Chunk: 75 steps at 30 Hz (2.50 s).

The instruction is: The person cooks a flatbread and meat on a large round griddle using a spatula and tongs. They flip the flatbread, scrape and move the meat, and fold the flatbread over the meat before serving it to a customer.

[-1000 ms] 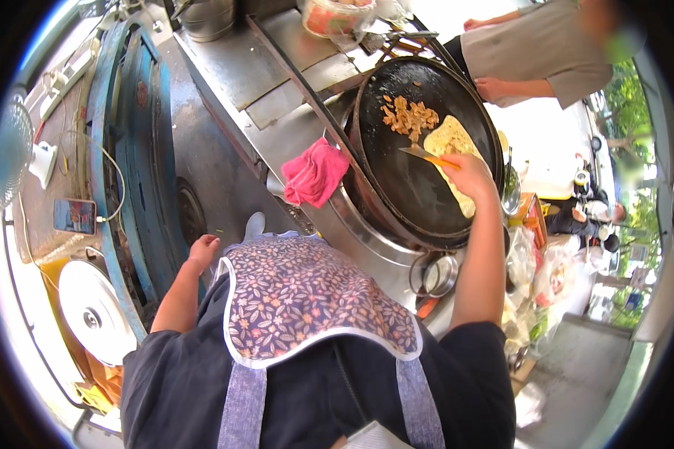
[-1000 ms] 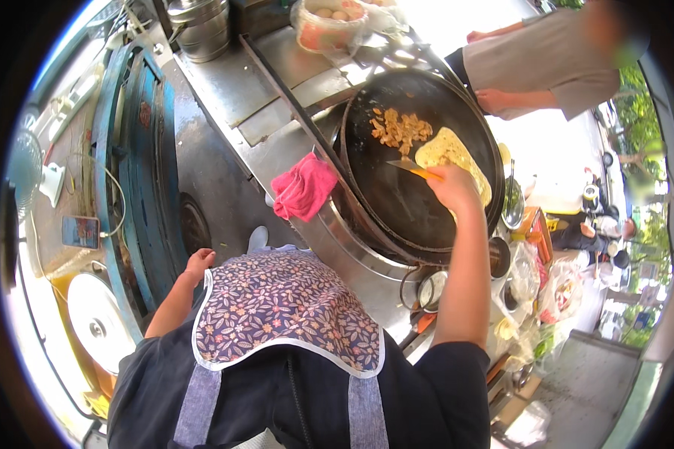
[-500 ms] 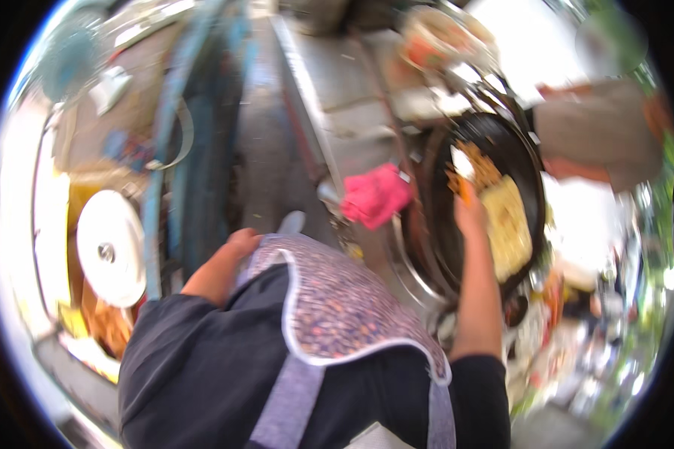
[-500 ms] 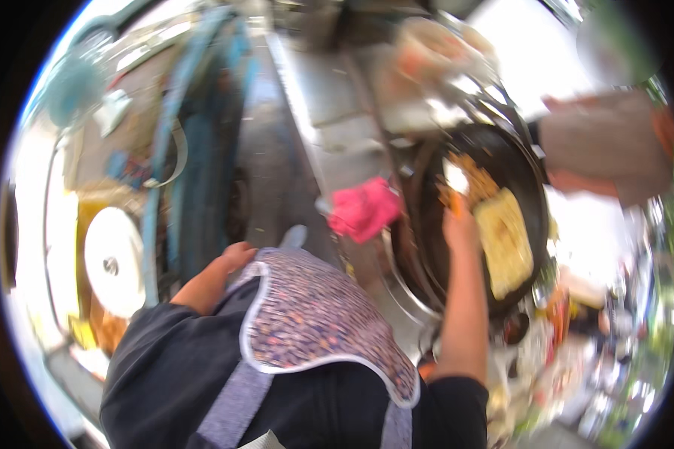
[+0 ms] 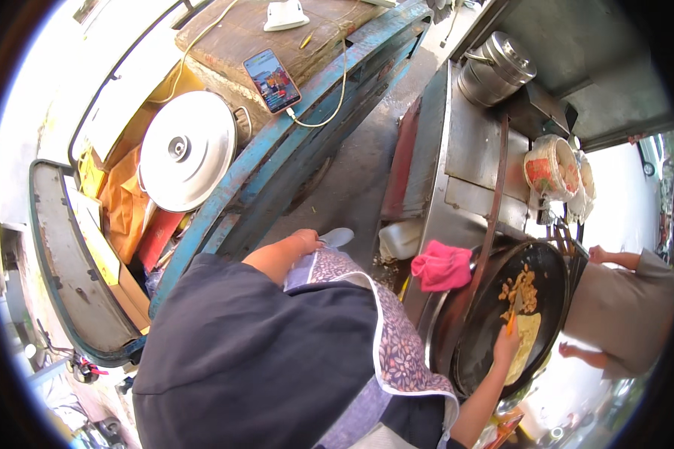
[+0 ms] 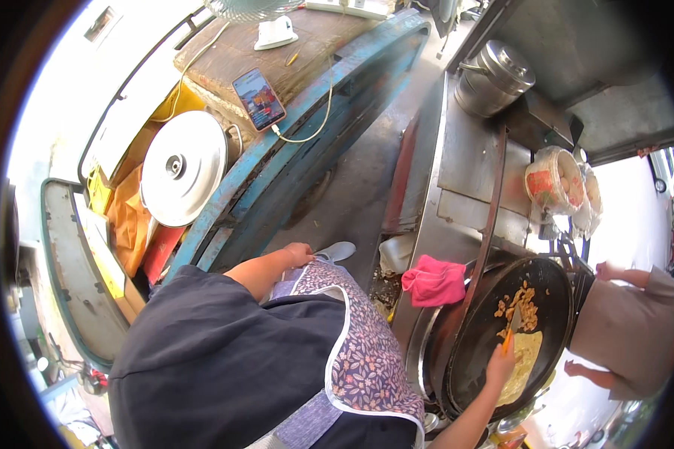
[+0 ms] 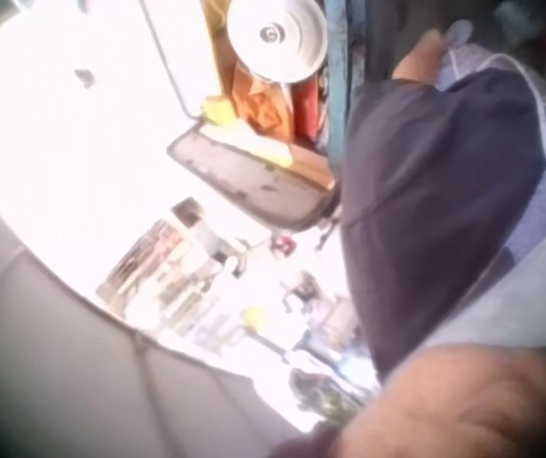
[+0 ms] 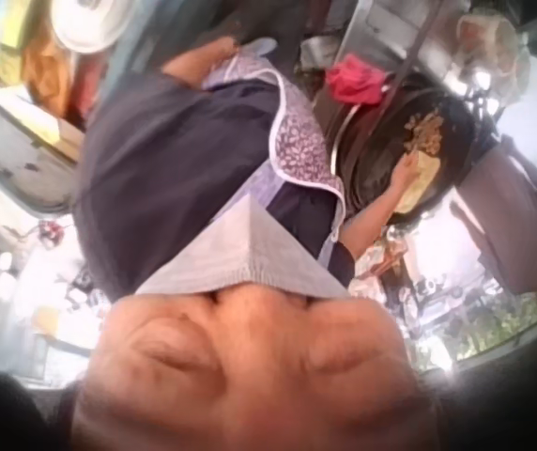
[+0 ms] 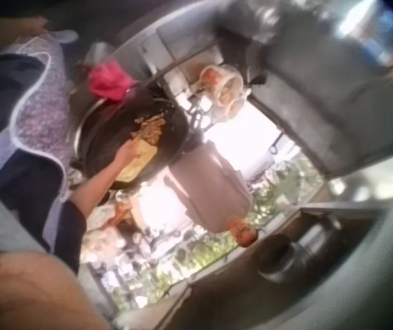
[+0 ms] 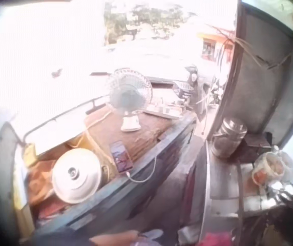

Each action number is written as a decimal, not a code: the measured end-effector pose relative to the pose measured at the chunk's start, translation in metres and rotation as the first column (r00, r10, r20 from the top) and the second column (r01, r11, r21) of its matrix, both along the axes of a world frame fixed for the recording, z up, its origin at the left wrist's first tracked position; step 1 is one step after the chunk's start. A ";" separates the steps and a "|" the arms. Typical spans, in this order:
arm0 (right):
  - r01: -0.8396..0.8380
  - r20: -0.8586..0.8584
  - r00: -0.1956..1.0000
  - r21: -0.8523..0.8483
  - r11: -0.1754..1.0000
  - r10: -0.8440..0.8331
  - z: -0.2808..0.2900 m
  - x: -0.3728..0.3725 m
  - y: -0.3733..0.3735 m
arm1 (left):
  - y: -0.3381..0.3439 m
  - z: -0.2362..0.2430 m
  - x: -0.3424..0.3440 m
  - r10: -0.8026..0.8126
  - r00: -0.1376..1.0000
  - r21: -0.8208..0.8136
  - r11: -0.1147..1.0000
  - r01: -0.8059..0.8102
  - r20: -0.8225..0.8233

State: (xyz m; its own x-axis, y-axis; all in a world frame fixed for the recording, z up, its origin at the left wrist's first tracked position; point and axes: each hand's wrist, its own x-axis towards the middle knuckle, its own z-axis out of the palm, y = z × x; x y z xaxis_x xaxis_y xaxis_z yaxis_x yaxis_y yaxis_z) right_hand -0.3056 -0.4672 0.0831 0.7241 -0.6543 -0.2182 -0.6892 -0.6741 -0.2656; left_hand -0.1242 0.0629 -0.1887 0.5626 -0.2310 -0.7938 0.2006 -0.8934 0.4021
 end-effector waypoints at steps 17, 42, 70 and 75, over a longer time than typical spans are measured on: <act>0.227 0.154 0.960 0.062 0.972 -0.234 0.007 -0.002 -0.075 | 0.002 -0.034 0.039 0.015 0.999 -0.204 0.979 -0.006 0.045; 0.253 -0.008 0.967 -0.010 0.967 -0.253 -0.011 -0.008 -0.071 | -0.015 -0.026 0.057 -0.117 0.993 -0.064 0.991 0.117 0.010; 0.244 -0.193 0.953 0.023 0.969 -0.235 0.003 -0.003 -0.023 | -0.008 -0.018 0.051 -0.094 0.995 -0.066 0.994 0.092 -0.027; 0.203 -0.014 0.979 0.073 0.976 -0.203 -0.011 -0.052 -0.026 | -0.027 0.001 0.062 -0.034 0.999 -0.181 0.983 0.034 0.008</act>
